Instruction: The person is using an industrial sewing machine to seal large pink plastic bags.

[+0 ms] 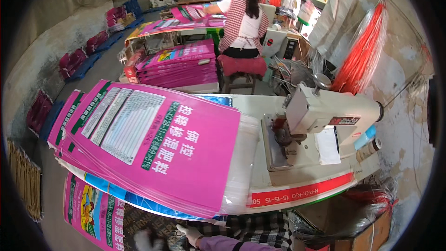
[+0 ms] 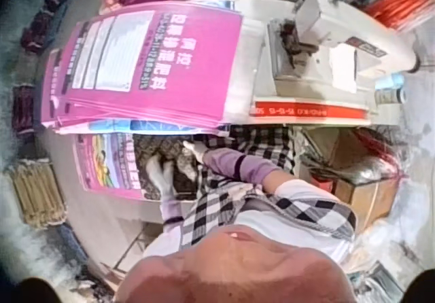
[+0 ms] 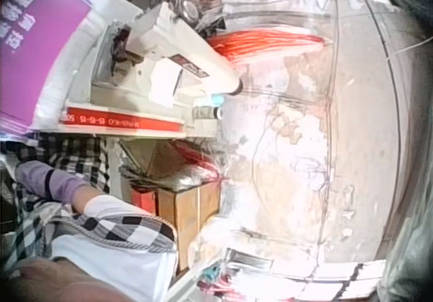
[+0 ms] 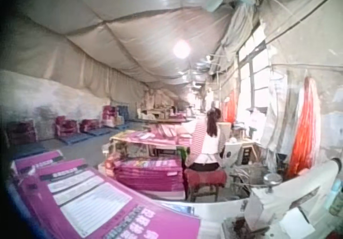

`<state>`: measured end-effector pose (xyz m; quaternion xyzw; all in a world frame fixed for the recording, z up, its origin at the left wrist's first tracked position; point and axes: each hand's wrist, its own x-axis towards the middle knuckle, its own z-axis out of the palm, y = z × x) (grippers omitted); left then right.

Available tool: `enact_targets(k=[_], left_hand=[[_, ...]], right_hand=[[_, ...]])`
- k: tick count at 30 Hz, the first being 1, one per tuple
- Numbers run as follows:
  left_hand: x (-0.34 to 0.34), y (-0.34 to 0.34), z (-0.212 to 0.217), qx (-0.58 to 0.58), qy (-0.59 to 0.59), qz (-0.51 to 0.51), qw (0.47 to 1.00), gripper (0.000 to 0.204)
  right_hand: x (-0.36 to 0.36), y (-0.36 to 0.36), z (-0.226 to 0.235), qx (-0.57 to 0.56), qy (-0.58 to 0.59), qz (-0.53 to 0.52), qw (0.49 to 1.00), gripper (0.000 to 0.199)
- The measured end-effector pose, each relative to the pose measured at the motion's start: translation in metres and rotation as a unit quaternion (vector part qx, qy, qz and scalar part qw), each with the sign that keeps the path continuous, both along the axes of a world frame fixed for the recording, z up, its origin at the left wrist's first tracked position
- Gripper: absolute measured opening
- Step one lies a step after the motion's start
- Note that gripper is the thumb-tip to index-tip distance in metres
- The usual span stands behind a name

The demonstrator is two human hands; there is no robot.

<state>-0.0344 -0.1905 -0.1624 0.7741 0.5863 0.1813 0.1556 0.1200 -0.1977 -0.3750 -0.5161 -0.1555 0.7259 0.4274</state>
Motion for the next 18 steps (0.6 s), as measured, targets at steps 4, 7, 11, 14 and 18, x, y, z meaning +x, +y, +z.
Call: enact_targets(k=[4,7,11,14,18], left_hand=[[0.064,0.030,0.009,-0.163,0.289,0.009,0.943,0.073],[0.058,0.054,-0.067,-0.359,0.375,0.046,0.853,0.124],[0.030,0.046,-0.109,-0.262,0.386,-0.001,0.884,0.105],[0.030,0.044,-0.116,-0.159,0.395,-0.058,0.903,0.087],[0.042,0.057,-0.113,-0.237,0.314,-0.055,0.918,0.079]], right_hand=[[0.037,0.001,0.049,-0.006,-0.070,0.095,0.993,0.071],[0.032,-0.008,0.019,0.136,-0.246,0.197,0.939,0.075],[0.129,-0.042,0.176,0.202,-0.161,0.234,0.937,0.042],[0.169,-0.065,0.179,0.207,-0.220,0.236,0.924,0.039],[0.202,-0.083,0.178,0.273,-0.244,0.198,0.909,0.038]])
